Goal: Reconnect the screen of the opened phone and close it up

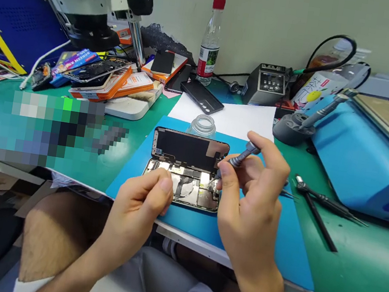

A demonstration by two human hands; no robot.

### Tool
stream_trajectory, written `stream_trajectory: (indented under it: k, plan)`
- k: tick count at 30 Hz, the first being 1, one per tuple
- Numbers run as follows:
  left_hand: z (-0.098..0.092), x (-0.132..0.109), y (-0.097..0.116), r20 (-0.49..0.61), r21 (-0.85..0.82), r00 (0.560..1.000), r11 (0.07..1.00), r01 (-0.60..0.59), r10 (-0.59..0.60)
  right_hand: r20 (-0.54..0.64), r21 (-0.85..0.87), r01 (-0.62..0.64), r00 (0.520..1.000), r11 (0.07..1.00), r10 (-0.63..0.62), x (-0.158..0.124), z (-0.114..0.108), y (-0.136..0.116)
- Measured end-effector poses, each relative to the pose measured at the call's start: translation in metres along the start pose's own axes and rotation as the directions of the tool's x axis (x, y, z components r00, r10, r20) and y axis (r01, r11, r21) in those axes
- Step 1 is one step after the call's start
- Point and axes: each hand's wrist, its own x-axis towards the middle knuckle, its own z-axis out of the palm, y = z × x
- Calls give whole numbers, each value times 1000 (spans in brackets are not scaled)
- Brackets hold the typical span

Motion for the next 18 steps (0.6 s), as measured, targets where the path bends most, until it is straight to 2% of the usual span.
stream_trajectory:
  k: [5, 18]
  plan:
    - [0, 2, 3, 15, -22, 999, 999, -30, 30, 22, -26, -11, 1000, 1000, 12, 1, 2, -2]
    - [0, 1, 1, 16, 41, 991, 990, -136, 136, 44, -61, 5, 999, 998, -3, 1, 2, 2]
